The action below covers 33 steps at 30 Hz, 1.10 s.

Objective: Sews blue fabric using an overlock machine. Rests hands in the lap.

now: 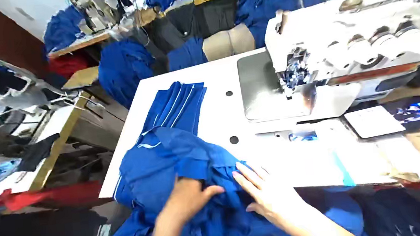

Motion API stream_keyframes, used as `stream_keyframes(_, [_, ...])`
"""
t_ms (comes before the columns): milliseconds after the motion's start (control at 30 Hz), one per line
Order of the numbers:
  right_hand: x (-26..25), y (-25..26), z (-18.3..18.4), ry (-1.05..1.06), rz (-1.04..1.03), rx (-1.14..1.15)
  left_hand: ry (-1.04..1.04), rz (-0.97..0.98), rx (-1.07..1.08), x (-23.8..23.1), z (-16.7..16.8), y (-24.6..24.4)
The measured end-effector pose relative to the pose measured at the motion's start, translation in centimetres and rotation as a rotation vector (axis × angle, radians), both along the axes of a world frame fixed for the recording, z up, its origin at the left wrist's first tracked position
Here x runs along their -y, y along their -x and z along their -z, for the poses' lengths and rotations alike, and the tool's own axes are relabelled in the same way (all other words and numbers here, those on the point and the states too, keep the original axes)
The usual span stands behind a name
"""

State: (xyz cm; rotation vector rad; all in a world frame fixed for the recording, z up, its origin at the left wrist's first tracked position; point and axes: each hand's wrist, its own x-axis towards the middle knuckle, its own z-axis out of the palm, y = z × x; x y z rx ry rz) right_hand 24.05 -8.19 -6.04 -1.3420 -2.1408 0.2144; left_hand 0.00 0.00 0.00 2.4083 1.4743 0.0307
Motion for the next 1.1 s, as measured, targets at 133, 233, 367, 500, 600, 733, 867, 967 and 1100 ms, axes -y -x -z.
stream_keyframes(133, [5.0, -4.2, 1.0, 0.009, 0.373, 0.163, -0.226, 0.139, 0.205, 2.1, 4.4, -1.4])
stream_keyframes(233, [5.8, -5.5, -1.4, 0.048, 0.513, 0.096, -0.101, 0.212, 0.289, 2.7, 3.5, -4.3])
stream_keyframes(367, [2.4, -4.9, -1.1, -0.102, 0.508, -0.062, -0.152, 0.136, 0.435, 2.5, 4.2, -8.1])
stream_keyframes(500, [-1.7, -3.1, -0.4, -0.173, 0.361, -0.101, -0.433, -0.252, 0.717, 2.8, 5.2, -9.3])
stream_keyframes(600, [-5.4, -1.6, -0.5, -0.15, 0.192, -0.095, -0.702, -0.143, 0.754, 1.1, 4.6, -7.8])
stream_keyframes(733, [-7.8, -2.1, -4.6, 0.217, 0.131, -0.472, -0.582, 0.26, 0.911, -2.3, -2.7, -6.2])
stream_keyframes(867, [-7.5, -4.4, -6.9, 0.713, 0.204, -1.182, -0.298, 0.479, 0.885, -3.5, -7.0, -6.7])
stream_keyframes(967, [-5.8, -4.5, -5.1, 0.721, 0.161, -1.388, -0.164, 0.616, 0.787, -4.5, -5.9, -8.8])
stream_keyframes(1100, [-3.5, -5.2, -7.1, 0.543, 0.022, -1.569, -0.03, 0.805, 0.724, -3.2, -9.3, -10.1])
